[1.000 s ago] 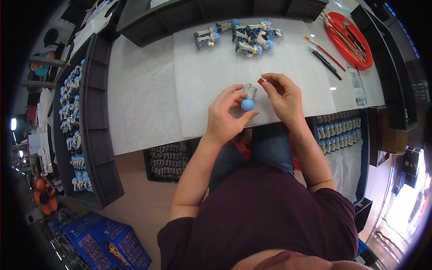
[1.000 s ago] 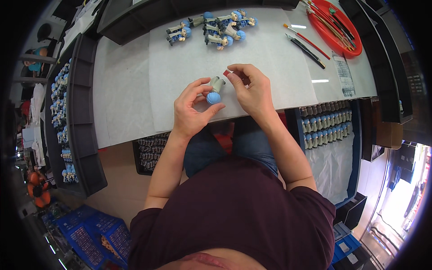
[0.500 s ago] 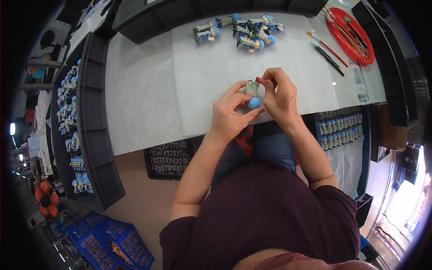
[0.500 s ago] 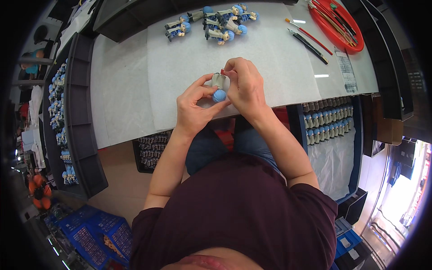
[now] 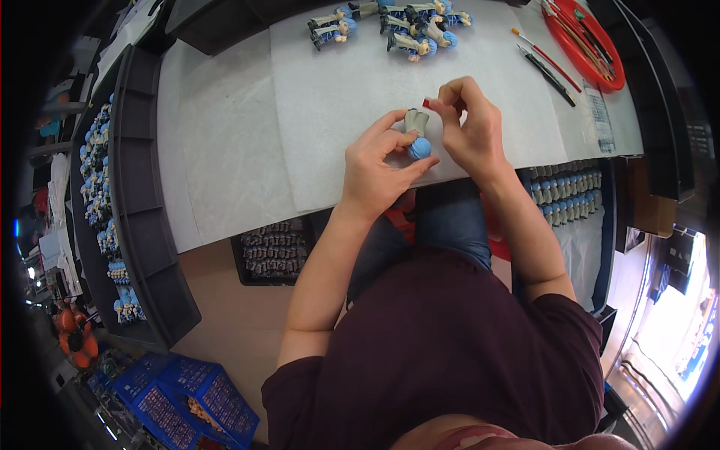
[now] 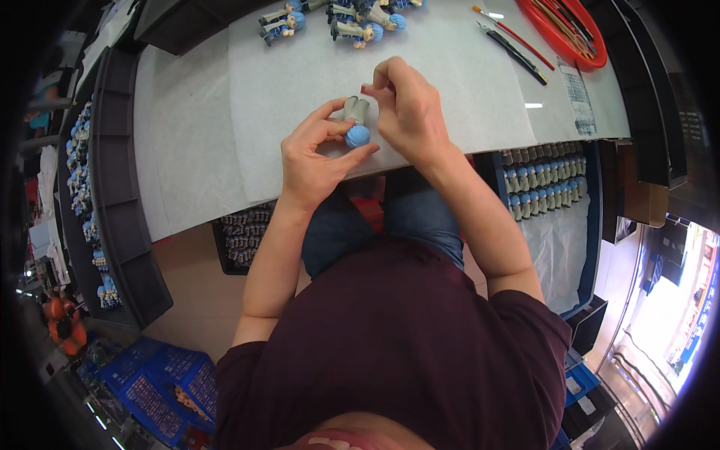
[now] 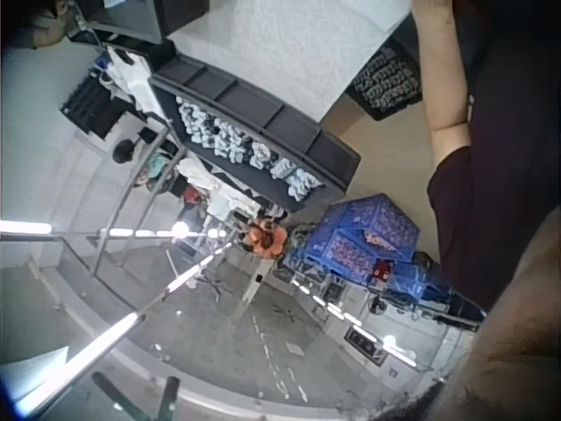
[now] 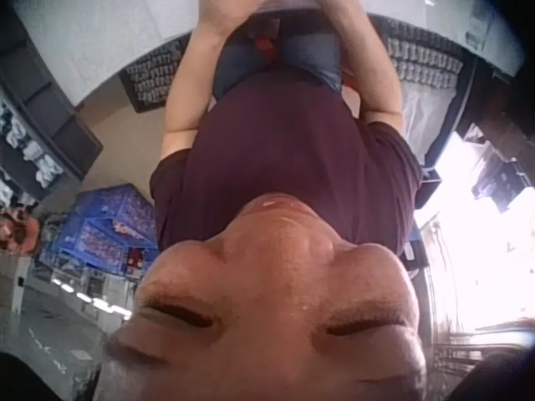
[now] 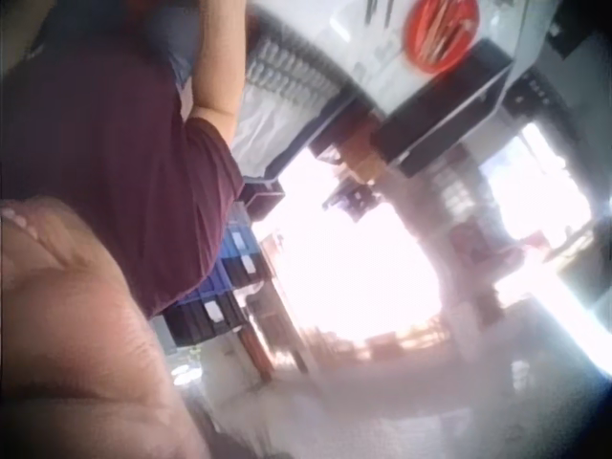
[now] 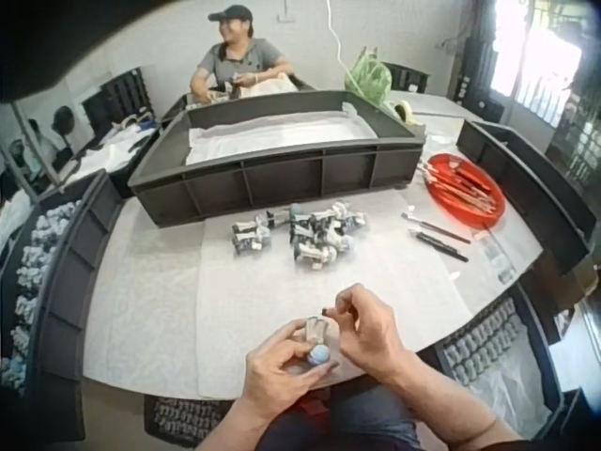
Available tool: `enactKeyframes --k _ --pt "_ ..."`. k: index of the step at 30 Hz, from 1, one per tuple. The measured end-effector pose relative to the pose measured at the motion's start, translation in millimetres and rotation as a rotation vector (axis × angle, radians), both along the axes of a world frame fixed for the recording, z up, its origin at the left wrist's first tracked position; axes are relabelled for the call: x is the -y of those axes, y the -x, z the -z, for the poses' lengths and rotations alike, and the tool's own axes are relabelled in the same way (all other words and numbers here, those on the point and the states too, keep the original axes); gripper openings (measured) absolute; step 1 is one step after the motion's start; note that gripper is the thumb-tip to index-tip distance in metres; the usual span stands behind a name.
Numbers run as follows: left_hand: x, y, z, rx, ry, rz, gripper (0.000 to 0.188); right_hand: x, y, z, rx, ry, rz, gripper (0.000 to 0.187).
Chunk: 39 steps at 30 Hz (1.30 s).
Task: The person assembles small blue-and-white figurines by hand at a low table. They pick up a figurine, attach a small red piece to its head, and place the completed unit into a blue tray. The process repeats with multiple figurines throughout the clip.
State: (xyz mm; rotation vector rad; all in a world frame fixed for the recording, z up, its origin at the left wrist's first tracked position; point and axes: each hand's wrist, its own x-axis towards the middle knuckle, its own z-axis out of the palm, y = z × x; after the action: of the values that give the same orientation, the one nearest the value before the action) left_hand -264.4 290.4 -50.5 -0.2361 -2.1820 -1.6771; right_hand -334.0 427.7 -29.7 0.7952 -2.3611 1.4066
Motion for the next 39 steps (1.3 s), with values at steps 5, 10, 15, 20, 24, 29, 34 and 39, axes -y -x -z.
enactKeyframes --k 5,10,15,20,24,29,34,39 --pt "-1.4 0.3 5.3 0.005 -0.003 -0.030 0.029 -2.2 -3.9 12.7 -0.059 -0.023 -0.002 0.018" --pt "0.0 0.6 10.3 -0.023 -0.022 -0.041 0.030 -1.2 -7.5 12.8 -0.071 -0.065 -0.056 0.017" --pt "2.6 0.4 12.2 -0.016 -0.002 -0.034 0.028 0.4 -14.9 6.3 -0.019 0.013 -0.064 0.018" --pt "2.0 -1.0 6.9 0.008 -0.022 -0.027 0.029 0.7 -3.5 12.1 -0.059 -0.010 -0.006 0.018" --pt "3.9 -0.4 7.6 -0.036 -0.018 -0.049 0.029 1.5 -8.2 16.0 -0.071 -0.060 -0.018 0.018" --pt "5.3 -0.6 10.1 -0.048 -0.034 -0.042 0.030 1.8 -3.6 16.8 -0.082 -0.081 -0.008 0.018" --pt "7.6 -2.5 8.8 -0.038 -0.024 -0.026 0.029 -0.9 2.9 13.4 -0.035 0.047 -0.001 0.017" --pt "7.8 -0.5 10.2 -0.028 -0.053 -0.021 0.029 0.3 2.4 13.8 -0.015 -0.066 0.047 0.019"
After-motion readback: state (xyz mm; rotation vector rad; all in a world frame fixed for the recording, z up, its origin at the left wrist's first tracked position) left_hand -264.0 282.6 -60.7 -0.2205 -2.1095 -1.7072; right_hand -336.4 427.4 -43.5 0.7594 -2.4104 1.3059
